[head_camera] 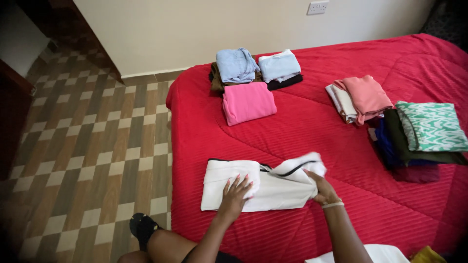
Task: Folding various items of clothing on a bed and organizing them into stacks.
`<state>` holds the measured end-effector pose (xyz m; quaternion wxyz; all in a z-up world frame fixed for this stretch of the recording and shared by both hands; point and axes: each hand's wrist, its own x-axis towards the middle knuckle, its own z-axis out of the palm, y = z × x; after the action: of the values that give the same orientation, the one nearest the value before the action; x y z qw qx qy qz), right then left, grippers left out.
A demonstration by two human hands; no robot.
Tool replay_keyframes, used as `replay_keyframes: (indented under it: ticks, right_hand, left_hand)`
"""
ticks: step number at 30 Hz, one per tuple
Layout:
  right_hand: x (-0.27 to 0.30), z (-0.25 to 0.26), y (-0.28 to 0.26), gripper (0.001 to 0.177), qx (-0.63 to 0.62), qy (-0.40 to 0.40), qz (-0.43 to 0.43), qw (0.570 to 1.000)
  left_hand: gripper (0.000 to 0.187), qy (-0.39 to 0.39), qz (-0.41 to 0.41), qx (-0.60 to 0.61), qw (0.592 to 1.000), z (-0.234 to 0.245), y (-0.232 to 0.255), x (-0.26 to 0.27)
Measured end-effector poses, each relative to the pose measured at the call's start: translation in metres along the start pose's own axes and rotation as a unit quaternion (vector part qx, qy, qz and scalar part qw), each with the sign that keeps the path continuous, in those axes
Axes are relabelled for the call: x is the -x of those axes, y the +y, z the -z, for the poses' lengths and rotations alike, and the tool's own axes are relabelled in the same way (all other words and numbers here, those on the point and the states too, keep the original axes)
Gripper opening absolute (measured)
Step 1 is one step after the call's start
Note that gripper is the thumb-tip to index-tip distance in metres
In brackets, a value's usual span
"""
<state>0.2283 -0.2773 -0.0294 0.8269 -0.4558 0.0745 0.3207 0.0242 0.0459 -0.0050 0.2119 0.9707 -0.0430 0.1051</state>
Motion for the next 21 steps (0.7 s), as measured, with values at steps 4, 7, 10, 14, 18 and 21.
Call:
replay_keyframes:
  ticks: [4, 7, 10, 14, 18, 21]
  right_hand:
    - [0.003, -0.012, -0.041, 0.040, -0.048, -0.047, 0.037, 0.997]
    - [0.022, -0.012, -0.097, 0.038, -0.086, -0.039, 0.117, 0.989]
    - [0.035, 0.035, -0.145, 0.035, -0.048, 0.008, 0.189, 0.981]
    - [0.059, 0.094, -0.182, 0.039, 0.081, 0.120, 0.237, 0.961]
    - [0.065, 0.157, -0.148, 0.040, 0.129, 0.201, 0.214, 0.947]
    - [0.056, 0.210, -0.106, 0.041, 0.270, 0.309, 0.145, 0.900]
  left_hand:
    - [0.051, 0.085, 0.086, 0.330, 0.936, -0.004, -0.027, -0.006]
    - [0.056, 0.177, 0.121, 0.650, 0.729, 0.029, -0.043, -0.006]
    - [0.061, 0.247, 0.128, 0.805, 0.524, 0.067, -0.044, 0.002]
    - [0.063, 0.303, 0.186, 0.836, 0.418, 0.055, -0.053, 0.021]
    - [0.061, 0.314, 0.222, 0.825, 0.414, 0.010, -0.073, 0.057]
    - [0.059, 0.352, 0.291, 0.748, 0.482, -0.001, -0.087, 0.061]
